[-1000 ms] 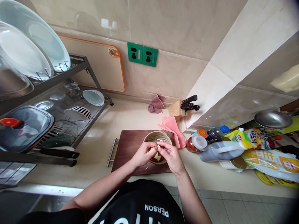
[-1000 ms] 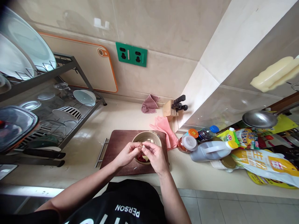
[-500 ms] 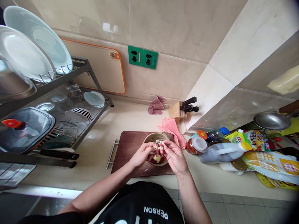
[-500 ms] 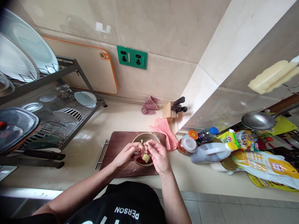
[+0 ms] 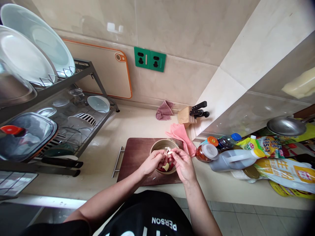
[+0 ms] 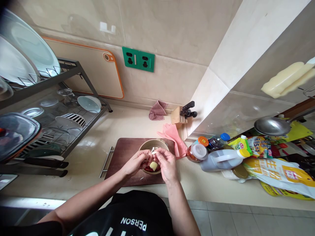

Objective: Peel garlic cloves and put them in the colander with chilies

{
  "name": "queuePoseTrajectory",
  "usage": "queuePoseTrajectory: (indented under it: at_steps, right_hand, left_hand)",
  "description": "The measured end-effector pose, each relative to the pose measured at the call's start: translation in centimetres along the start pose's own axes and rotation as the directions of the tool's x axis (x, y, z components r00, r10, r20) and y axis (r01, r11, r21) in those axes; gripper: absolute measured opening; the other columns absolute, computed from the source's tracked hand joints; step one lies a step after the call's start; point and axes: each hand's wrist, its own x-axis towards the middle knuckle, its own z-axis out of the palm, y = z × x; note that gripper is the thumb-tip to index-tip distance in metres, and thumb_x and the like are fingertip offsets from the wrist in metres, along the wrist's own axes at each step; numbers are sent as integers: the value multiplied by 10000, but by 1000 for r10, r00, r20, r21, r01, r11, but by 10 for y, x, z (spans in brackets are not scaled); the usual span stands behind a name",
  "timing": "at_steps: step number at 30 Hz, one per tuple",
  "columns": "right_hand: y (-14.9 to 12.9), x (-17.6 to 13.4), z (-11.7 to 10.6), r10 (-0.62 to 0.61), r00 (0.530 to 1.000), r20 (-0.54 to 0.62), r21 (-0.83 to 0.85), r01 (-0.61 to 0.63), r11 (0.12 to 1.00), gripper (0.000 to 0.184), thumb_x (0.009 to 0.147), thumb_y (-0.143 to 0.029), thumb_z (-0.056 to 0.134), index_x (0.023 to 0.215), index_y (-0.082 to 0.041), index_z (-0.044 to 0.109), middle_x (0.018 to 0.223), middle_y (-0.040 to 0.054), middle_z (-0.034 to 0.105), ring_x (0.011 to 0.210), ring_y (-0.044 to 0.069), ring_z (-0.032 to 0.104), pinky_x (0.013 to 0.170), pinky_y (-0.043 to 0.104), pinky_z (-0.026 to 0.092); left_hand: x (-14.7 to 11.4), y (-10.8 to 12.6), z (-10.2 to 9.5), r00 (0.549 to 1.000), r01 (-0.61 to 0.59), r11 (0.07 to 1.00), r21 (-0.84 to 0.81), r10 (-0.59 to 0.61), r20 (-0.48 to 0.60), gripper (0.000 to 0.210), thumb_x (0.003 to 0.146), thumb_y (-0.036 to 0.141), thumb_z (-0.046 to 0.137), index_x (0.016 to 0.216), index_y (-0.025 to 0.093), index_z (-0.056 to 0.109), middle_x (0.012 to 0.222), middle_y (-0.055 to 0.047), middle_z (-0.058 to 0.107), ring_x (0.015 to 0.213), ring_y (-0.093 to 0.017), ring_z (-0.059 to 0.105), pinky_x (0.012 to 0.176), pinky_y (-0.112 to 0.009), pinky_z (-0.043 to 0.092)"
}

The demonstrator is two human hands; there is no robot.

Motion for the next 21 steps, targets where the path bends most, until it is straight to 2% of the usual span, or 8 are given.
queuePoseTrajectory:
  at_steps: [3,7,12,16,21]
  right_hand:
    - [3,0,2,-57,998,-25,-59,56,997,194,640,-291,790,777,-189,697,784,24,693,688,140,621,677,276,526]
    - [7,-1,0,-149,989,2,-206,146,967,156,707,-287,738,830,-201,693,820,28,698,751,165,638,720,303,527]
    - [11,-2,-4,-280,959,35,-408,269,872,105,768,-266,678,850,-204,701,868,40,686,822,179,638,784,313,512]
    - [8,-4,-1,-365,928,75,-494,353,795,76,782,-243,659,830,-216,712,896,52,676,876,198,630,835,342,499]
    - [2,-10,6,-456,879,139,-572,447,688,99,805,-200,629,820,-237,719,877,51,669,868,203,620,822,347,498]
  left_hand:
    - [-1,0,0,999,-36,999,37,35,18,245,769,321,490,606,150,429,551,42,399,464,-56,297,429,-185,199]
    - [-1,0,-1,997,-82,994,77,82,1,319,796,385,488,592,161,388,555,47,375,474,-56,281,435,-185,205]
    - [0,-3,-1,996,-88,994,71,90,-21,345,804,431,506,617,163,396,562,52,375,480,-58,288,440,-181,219]
    - [0,-4,-2,993,-115,990,79,117,-21,358,818,433,509,616,161,392,552,58,371,472,-53,269,443,-183,217]
    - [-1,-5,-4,989,-143,986,82,144,-7,342,838,405,492,619,159,396,546,61,365,470,-52,254,448,-186,213]
